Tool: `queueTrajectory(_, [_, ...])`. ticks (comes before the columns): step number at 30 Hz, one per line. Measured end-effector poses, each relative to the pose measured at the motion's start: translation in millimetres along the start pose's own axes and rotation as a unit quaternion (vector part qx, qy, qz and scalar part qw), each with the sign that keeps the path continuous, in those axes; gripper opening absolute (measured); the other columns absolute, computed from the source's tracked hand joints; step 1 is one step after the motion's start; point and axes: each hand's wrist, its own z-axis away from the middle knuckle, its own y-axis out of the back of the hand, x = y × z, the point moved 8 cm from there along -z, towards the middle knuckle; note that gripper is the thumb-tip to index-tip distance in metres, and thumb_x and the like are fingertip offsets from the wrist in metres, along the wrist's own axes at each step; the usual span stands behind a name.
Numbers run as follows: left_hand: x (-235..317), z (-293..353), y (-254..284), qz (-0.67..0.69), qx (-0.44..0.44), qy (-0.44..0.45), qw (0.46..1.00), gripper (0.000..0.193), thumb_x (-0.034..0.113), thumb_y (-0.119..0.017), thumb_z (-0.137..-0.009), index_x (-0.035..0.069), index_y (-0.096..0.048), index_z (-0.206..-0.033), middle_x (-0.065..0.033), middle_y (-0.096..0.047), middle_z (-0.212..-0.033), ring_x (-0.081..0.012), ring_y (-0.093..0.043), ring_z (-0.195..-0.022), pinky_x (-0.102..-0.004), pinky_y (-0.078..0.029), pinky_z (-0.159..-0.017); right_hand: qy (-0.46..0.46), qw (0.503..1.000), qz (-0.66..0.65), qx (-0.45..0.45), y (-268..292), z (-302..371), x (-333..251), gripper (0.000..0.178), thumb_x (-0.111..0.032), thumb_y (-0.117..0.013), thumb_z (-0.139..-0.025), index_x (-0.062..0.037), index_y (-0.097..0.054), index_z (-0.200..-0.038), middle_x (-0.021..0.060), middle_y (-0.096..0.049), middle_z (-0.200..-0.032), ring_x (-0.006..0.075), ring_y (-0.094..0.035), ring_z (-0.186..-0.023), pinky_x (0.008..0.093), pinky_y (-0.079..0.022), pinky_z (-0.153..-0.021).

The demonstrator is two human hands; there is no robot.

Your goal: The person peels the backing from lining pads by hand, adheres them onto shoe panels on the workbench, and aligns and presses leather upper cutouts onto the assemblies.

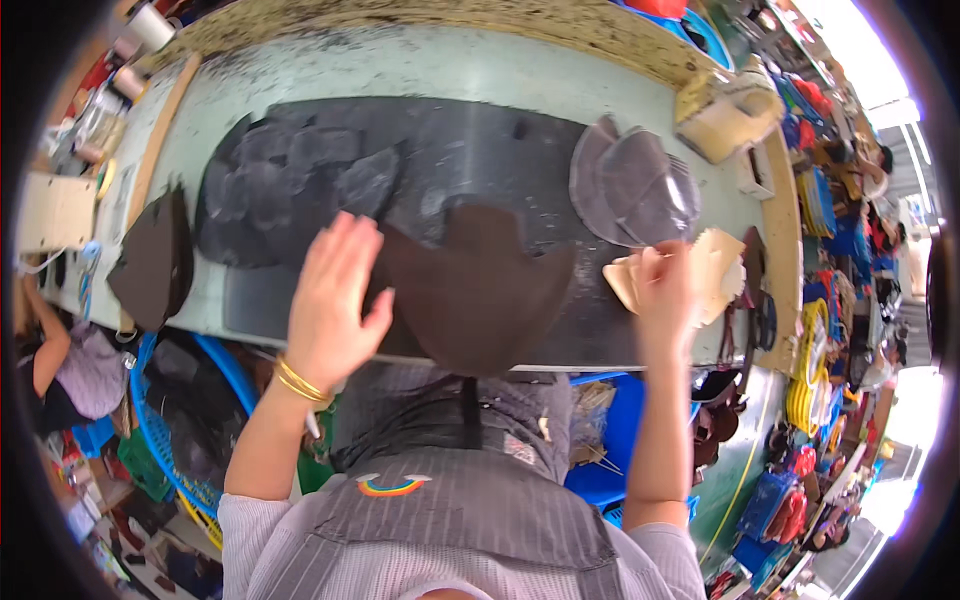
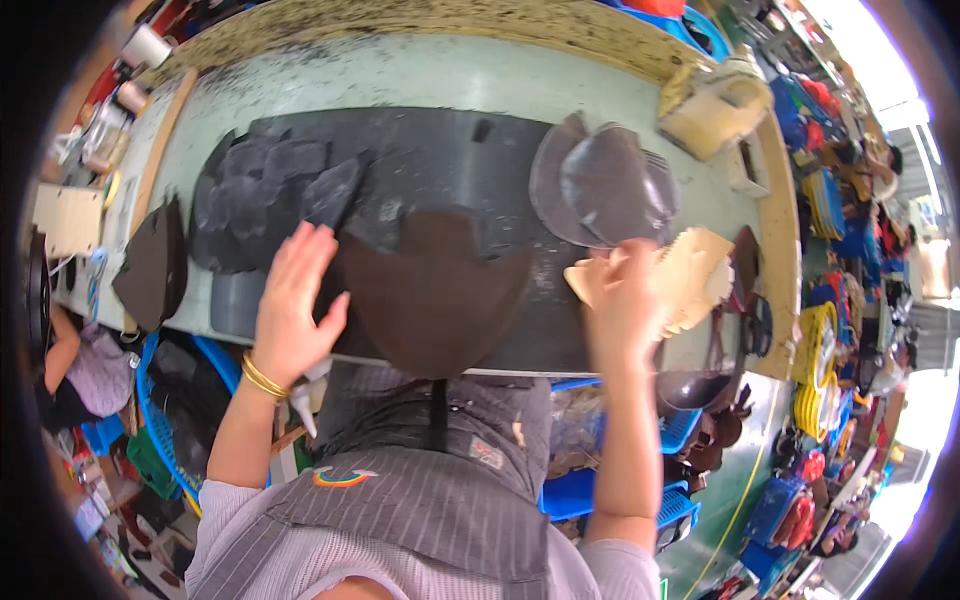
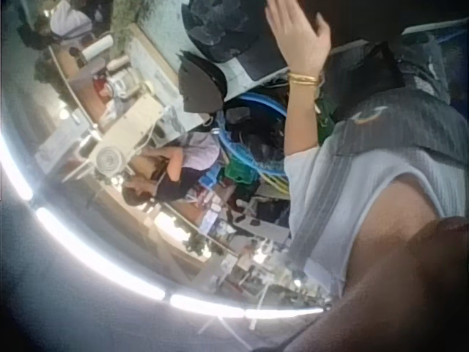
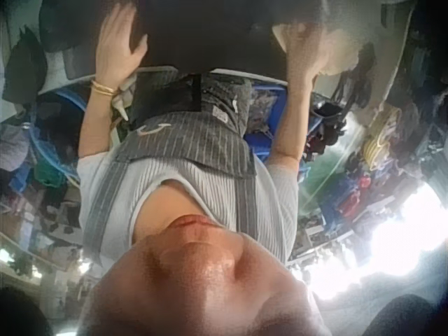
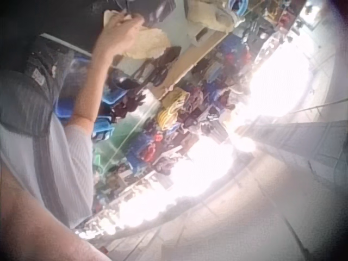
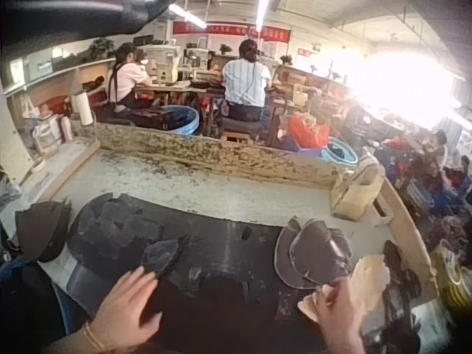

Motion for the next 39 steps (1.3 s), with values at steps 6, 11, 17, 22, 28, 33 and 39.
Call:
queueTrajectory(6, [-63.0,5.1,7.6,-0.046,-0.034,0.048,0.997,0.033,0.002,-0.057,-0.078,0.000,-0.054,-0.111,-0.0182,-0.059,-0.115,-0.0330,-0.055,-0.110,-0.0390,-0.043,-0.097,0.149,0.981,0.088,0.086,40.2,-33.5,-1.1,0.020,-0.020,-0.062,-0.086,-0.0030,-0.059,-0.095,0.0109,-0.062,-0.080,0.0232,-0.062,-0.069,0.0344,-0.049,-0.062])
queueTrajectory(11, [-52.7,-1.1,13.8,-0.018,-0.131,0.007,0.991,0.054,0.011,-0.064,-0.074,0.000,-0.047,-0.124,-0.0165,-0.056,-0.123,-0.0324,-0.053,-0.115,-0.0375,-0.045,-0.094,0.019,0.998,-0.006,0.060,52.5,-9.3,63.8,0.015,-0.015,-0.060,-0.086,-0.0006,-0.062,-0.090,0.0130,-0.064,-0.084,0.0244,-0.064,-0.070,0.0343,-0.051,-0.065])
queueTrajectory(17, [-77.8,-21.7,20.3,0.026,-0.019,0.161,0.986,0.026,-0.002,-0.057,-0.079,-0.001,-0.059,-0.106,-0.0153,-0.065,-0.099,-0.0293,-0.064,-0.089,-0.0318,-0.050,-0.080,0.176,0.983,0.060,-0.009,49.3,8.0,48.0,0.027,-0.012,-0.064,-0.081,-0.0002,-0.060,-0.104,0.0161,-0.061,-0.107,0.0340,-0.058,-0.097,0.0394,-0.048,-0.083])
queueTrajectory(22, [99.9,-15.3,48.3,-0.024,0.068,-0.214,0.974,0.036,-0.003,-0.058,-0.074,-0.003,-0.061,-0.110,-0.0216,-0.060,-0.112,-0.0343,-0.061,-0.104,-0.0387,-0.052,-0.086,0.227,0.963,0.124,-0.072,30.1,18.5,43.1,0.031,-0.010,-0.063,-0.082,-0.0012,-0.057,-0.112,0.0187,-0.059,-0.113,0.0360,-0.058,-0.099,0.0408,-0.049,-0.082])
queueTrajectory(28, [131.2,18.4,-33.1,0.038,-0.106,-0.204,0.973,0.039,0.019,-0.071,-0.070,-0.003,-0.063,-0.101,-0.0165,-0.063,-0.105,-0.0322,-0.062,-0.096,-0.0399,-0.051,-0.086,0.270,0.941,0.191,-0.067,22.2,29.5,28.2,0.032,-0.015,-0.061,-0.083,-0.0025,-0.057,-0.113,0.0240,-0.058,-0.108,0.0377,-0.057,-0.102,0.0414,-0.052,-0.078])
queueTrajectory(33, [195.1,-58.5,-74.6,0.182,-0.059,-0.312,0.931,0.045,0.018,-0.066,-0.078,-0.003,-0.055,-0.116,-0.0145,-0.058,-0.116,-0.0285,-0.054,-0.111,-0.0372,-0.043,-0.096,0.161,0.986,0.014,0.046,31.1,27.5,40.5,0.015,-0.010,-0.061,-0.082,-0.0039,-0.064,-0.096,0.0150,-0.065,-0.092,0.0337,-0.063,-0.089,0.0391,-0.053,-0.072])
queueTrajectory(39, [210.5,-95.8,-146.1,0.131,-0.091,-0.335,0.929,0.043,0.024,-0.066,-0.080,0.004,-0.055,-0.116,-0.0125,-0.057,-0.116,-0.0284,-0.053,-0.106,-0.0394,-0.041,-0.089,-0.097,0.952,-0.283,0.068,37.8,16.5,95.4,0.008,-0.006,-0.056,-0.086,0.0007,-0.060,-0.086,0.0111,-0.058,-0.072,0.0105,-0.049,-0.066,0.0259,-0.044,-0.063])
